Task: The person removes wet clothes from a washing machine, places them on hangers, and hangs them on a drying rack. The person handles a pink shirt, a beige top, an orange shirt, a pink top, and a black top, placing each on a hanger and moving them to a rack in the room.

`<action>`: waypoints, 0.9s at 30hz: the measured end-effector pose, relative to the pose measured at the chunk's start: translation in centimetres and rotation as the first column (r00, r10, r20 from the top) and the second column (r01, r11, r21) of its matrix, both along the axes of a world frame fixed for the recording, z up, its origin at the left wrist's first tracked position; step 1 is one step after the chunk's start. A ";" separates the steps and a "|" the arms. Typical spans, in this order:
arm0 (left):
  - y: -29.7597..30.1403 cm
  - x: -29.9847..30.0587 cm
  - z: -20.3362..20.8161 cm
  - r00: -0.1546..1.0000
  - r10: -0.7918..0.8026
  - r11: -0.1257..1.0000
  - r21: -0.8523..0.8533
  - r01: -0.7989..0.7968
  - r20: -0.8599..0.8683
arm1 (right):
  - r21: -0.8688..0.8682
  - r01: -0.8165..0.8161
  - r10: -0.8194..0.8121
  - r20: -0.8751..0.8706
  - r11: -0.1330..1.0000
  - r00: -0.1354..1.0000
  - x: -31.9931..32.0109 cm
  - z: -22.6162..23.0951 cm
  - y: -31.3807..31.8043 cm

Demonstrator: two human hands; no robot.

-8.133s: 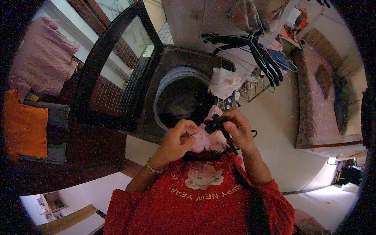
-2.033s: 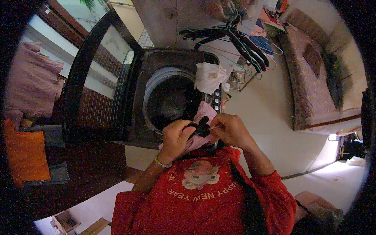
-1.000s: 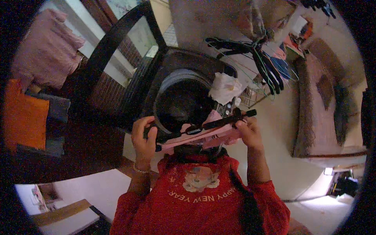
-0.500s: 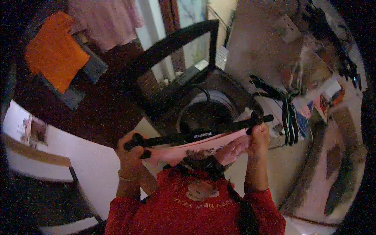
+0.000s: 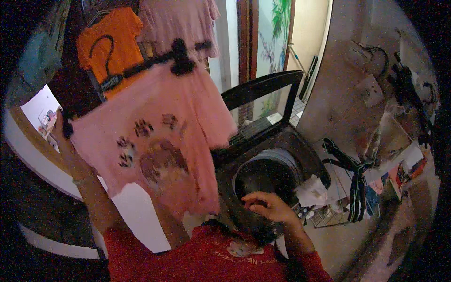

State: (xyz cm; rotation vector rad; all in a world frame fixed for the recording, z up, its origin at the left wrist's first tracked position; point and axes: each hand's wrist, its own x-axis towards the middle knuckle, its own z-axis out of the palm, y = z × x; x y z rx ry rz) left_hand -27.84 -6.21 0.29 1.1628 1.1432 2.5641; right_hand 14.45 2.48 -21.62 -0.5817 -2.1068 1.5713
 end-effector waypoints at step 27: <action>55.8 -26.9 27.9 0.979 0.046 0.993 -0.101 -0.067 -0.201 | -0.334 0.744 -0.811 -0.136 0.579 0.570 -17.6 7.1 3.5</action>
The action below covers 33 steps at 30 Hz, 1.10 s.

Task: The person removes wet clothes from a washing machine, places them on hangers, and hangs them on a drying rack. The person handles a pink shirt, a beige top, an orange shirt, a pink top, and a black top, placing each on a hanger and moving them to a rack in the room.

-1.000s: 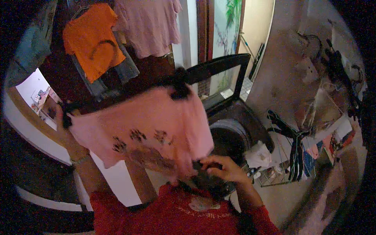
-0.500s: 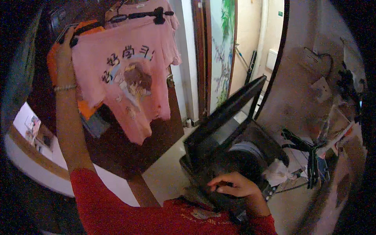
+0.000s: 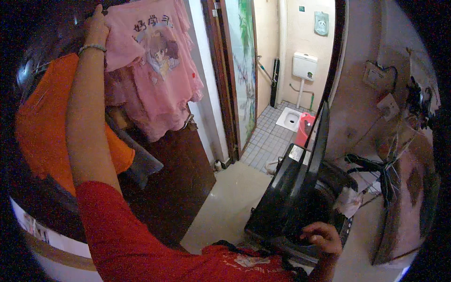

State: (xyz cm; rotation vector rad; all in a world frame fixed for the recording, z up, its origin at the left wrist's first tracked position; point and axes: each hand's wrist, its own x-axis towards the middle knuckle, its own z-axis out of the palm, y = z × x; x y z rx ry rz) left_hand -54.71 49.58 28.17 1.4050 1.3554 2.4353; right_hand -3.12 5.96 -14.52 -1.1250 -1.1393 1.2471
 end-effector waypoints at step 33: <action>-2.8 1.2 -14.5 0.975 0.082 0.909 0.416 0.011 -0.205 | 0.069 0.236 -0.243 0.108 0.969 0.964 0.3 -2.7 0.5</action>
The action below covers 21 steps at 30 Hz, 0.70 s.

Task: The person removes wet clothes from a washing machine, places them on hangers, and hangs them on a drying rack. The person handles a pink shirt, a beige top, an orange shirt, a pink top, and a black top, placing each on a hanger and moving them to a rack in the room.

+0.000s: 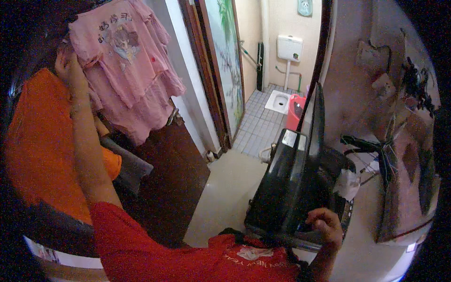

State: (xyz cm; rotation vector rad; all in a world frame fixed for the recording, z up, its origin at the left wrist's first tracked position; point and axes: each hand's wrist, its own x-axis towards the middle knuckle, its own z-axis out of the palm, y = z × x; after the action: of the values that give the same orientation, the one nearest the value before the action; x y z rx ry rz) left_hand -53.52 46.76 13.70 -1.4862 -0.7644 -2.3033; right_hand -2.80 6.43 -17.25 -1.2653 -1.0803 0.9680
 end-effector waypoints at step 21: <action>-37.4 38.5 -31.9 -0.282 -0.842 -0.540 -0.714 0.446 0.460 | -0.017 -0.116 0.115 -0.058 0.993 0.992 26.2 -2.7 -12.8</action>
State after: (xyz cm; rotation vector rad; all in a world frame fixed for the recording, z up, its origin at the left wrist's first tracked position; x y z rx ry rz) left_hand -15.00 9.39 -18.21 -4.4916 -0.1572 -1.4520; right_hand 23.36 -6.33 -19.99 -1.1948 -1.1116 1.0980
